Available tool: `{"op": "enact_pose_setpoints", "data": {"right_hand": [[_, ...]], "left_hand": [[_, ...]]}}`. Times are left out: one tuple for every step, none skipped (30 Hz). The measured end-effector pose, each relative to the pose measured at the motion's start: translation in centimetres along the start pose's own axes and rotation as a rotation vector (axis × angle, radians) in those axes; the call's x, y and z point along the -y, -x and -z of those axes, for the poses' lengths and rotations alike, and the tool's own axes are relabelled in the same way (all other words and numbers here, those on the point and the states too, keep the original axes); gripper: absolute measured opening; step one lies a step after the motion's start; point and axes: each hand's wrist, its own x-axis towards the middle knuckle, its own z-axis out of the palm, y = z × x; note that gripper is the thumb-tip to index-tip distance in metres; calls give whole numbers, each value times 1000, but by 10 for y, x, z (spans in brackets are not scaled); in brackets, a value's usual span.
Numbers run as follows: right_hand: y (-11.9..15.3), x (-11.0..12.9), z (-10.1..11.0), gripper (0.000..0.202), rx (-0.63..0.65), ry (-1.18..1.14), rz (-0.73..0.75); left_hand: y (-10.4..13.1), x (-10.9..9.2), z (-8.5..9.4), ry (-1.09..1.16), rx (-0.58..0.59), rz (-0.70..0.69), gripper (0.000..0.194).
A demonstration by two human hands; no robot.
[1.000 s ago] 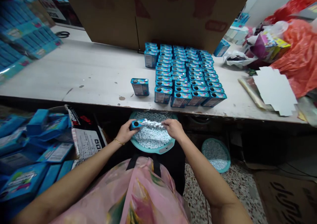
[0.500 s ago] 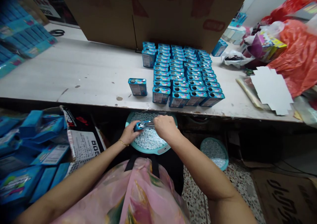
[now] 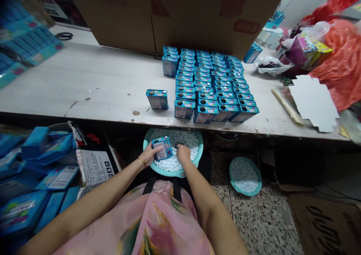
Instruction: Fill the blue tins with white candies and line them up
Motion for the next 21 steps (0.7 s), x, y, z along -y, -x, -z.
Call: {"op": "enact_pose_setpoints", "data": {"right_hand": [[-4, 0, -5, 35, -21, -50, -32], [-7, -3, -7, 33, -41, -110, -58], [-8, -7, -9, 31, -57, -171, -70], [-9, -13, -9, 30, -63, -231, -56], [-9, -20, -7, 29, -68, -281, -38], [-7, -27, -4, 28, -72, -315, -24], [-5, -33, 0, 28, -76, -332, -14], [-3, -38, 6, 27, -78, -336, -7], [0, -41, 14, 27, -79, -337, 1], [4, -44, 23, 26, -82, -344, 13], [8, -45, 33, 26, -86, -351, 28], [12, -45, 44, 26, -93, -354, 42], [16, -44, 56, 26, -100, -351, 59], [21, -42, 68, 26, -109, -339, 75], [25, -38, 80, 26, -115, -314, 94], [28, -34, 92, 27, -114, -278, 117], [31, -28, 103, 27, -107, -233, 144], [34, -21, 112, 28, -97, -179, 168], [36, -14, 121, 28, -84, -115, 184], [38, -6, 129, 29, -67, -42, 187], [40, 1, 136, 29, -50, 35, 182]], "left_hand": [[2, -2, -2, 19, 9, 7, 51], [4, -6, -2, 33, 14, 10, 50], [7, -11, -1, 43, 23, 5, 49], [10, -17, 1, 43, 35, -9, 48], [14, -23, 5, 30, 43, -34, 47], [17, -30, 10, 1, 43, -71, 46], [20, -37, 15, -44, 32, -117, 46], [22, -43, 20, -103, 10, -166, 47], [24, -48, 25, -176, -18, -212, 47], [25, -52, 28, -259, -51, -255, 48], [26, -55, 30, -347, -75, -291, 48], [26, -57, 31, -429, -90, -323, 48], [26, -57, 30, -500, -90, -349, 47], [25, -56, 27, -560, -81, -374, 47], [24, -55, 24, -608, -70, -397, 46], [22, -52, 20, -653, -57, -417, 45], [21, -49, 15, -697, -47, -436, 44], [20, -46, 11, -745, -42, -456, 43], [19, -43, 7, -795, -35, -478, 42], [18, -41, 3, -839, -25, -501, 41], [18, -39, 1, -874, -10, -523, 39]]}}
